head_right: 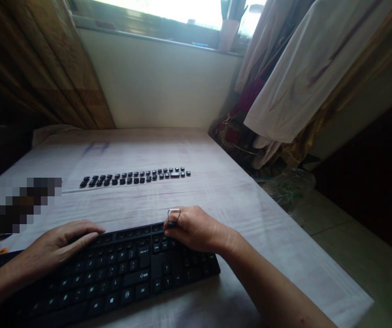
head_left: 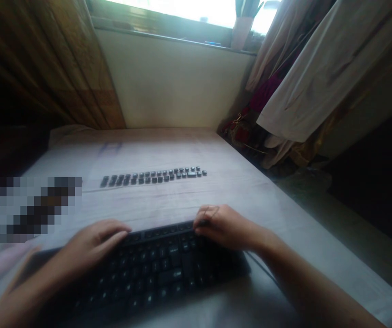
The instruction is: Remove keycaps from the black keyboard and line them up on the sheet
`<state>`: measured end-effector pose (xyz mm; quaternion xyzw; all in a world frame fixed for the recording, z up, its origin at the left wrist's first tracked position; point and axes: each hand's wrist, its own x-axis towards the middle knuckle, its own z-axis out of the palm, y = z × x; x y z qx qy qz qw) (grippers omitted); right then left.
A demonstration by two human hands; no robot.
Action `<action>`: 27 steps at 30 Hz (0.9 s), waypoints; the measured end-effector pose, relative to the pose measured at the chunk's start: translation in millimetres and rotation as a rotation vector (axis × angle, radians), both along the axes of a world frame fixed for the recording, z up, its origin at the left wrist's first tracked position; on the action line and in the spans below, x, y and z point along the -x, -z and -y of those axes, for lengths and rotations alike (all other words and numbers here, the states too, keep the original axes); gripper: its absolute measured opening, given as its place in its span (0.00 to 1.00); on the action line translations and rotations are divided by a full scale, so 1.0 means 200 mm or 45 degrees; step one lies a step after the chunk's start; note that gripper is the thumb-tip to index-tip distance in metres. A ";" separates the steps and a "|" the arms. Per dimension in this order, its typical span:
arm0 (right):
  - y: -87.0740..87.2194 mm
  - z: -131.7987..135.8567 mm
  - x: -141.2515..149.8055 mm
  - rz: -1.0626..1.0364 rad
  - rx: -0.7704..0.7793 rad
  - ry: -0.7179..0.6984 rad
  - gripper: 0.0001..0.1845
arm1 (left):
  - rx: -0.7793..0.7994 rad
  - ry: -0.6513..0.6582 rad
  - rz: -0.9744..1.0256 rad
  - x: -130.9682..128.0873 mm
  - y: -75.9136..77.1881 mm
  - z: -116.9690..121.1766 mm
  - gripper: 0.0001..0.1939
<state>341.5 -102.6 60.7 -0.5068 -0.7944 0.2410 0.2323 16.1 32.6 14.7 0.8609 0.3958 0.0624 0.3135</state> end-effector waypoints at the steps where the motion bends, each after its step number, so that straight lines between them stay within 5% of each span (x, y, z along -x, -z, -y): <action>1: -0.01 0.00 0.02 0.041 0.002 0.013 0.04 | 0.006 -0.001 -0.001 0.00 0.00 0.00 0.18; 6: -0.04 -0.02 0.06 0.218 0.086 0.062 0.05 | 0.026 0.015 -0.007 0.00 0.00 0.00 0.19; 18: 0.09 0.02 -0.04 -0.127 -0.046 0.107 0.06 | 0.076 0.007 -0.001 -0.02 -0.02 0.01 0.19; 25: 0.16 -0.01 -0.07 -0.991 0.306 0.405 0.20 | 0.101 0.006 -0.004 -0.03 -0.02 0.01 0.20; 27: 0.15 -0.01 -0.06 -1.027 0.331 0.402 0.22 | 0.105 0.014 -0.013 -0.03 -0.02 0.01 0.20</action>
